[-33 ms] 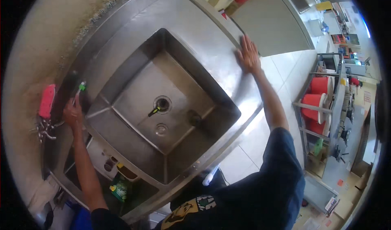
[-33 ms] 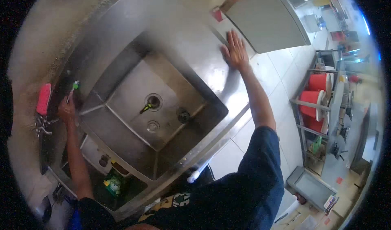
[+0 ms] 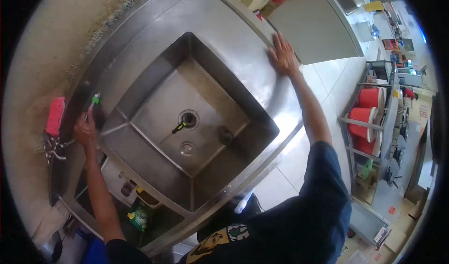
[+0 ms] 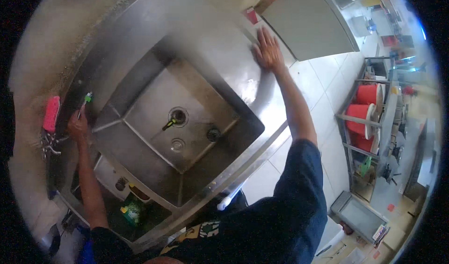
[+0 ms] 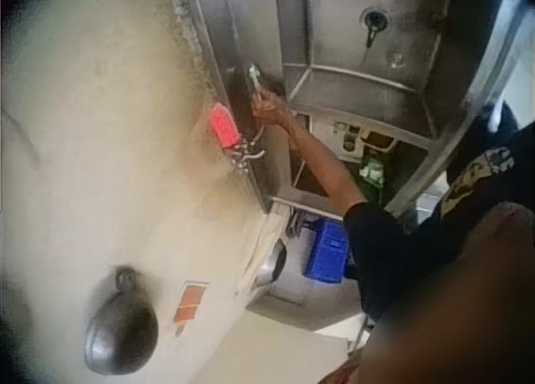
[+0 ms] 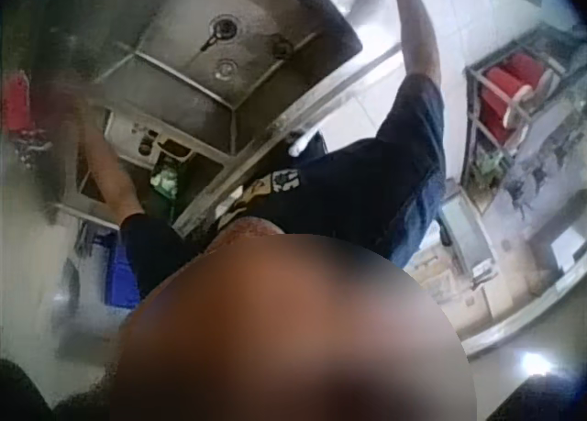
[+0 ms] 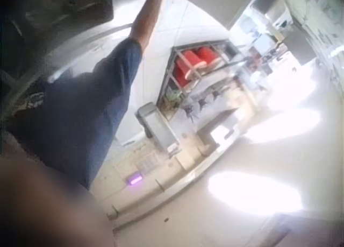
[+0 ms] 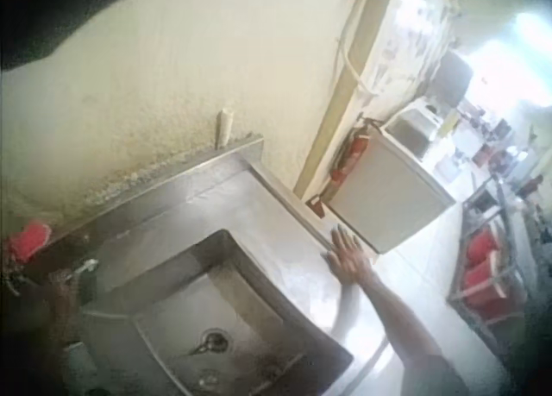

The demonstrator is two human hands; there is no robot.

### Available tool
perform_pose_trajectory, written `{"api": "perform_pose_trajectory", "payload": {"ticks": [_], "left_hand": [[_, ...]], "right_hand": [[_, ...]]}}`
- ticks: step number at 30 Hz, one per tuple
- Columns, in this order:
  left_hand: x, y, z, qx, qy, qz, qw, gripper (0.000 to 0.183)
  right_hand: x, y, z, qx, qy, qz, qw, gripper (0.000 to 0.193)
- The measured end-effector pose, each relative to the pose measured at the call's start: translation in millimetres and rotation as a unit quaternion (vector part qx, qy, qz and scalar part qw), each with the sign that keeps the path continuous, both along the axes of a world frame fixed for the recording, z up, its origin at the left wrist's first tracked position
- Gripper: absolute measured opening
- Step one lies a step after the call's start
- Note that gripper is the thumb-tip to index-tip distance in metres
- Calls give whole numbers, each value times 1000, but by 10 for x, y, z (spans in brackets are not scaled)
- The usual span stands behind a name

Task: Repairing a sink faucet using a screwdriver and cleaning the area with a squeegee in a commercial kitchen.

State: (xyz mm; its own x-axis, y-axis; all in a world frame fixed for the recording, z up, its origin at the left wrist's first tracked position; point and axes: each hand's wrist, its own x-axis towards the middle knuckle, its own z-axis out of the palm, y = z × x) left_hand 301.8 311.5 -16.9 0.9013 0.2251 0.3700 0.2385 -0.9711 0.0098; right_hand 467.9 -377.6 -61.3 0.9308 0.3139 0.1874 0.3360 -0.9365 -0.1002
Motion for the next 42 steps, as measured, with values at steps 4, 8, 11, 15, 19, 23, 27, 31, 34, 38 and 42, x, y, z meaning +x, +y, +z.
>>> {"api": "perform_pose_trajectory", "payload": {"ticks": [4, 8, 11, 15, 19, 23, 27, 31, 34, 38, 42], "left_hand": [[-119, 119, 48, -9, 24, 31, 999, 43], [-124, 94, 71, 19, 18, 21, 999, 42], [12, -79, -21, -4, -1, -3, 1000, 41], [-183, 255, 53, 28, 16, 8, 999, 40], [-21, 89, 6, 38, 16, -13, 999, 39], [-58, 131, 12, 18, 10, -2, 1000, 39], [-35, 112, 74, 1, 56, -4, 998, 43], [-114, 116, 16, 0, 14, 6, 1000, 46], [-121, 108, 11, -21, 4, 9, 1000, 48], [-57, 25, 70, -23, 25, -3, 999, 49], [9, 52, -36, -26, -7, -10, 1000, 46]], "right_hand": [[925, 632, -46, 67, 31, 84, 994, 61], [1613, 1221, -198, -29, -23, 131, 991, 59], [2097, 1316, -269, -72, -94, 131, 984, 57], [2006, 2132, 20, -148, 4, 198, 969, 60], [1765, 1794, 25, -146, -89, 275, 946, 57], [1024, 1563, 4, -44, 10, 320, 946, 58], [53, 1247, 53, -45, 115, 286, 950, 61], [-1089, 1106, 203, -127, 191, 353, 907, 63], [-1487, 796, 405, 48, 255, 364, 895, 61], [-970, -244, 135, 5, -92, 44, 995, 62], [-471, -547, 210, -43, 61, -74, 994, 62]]}}
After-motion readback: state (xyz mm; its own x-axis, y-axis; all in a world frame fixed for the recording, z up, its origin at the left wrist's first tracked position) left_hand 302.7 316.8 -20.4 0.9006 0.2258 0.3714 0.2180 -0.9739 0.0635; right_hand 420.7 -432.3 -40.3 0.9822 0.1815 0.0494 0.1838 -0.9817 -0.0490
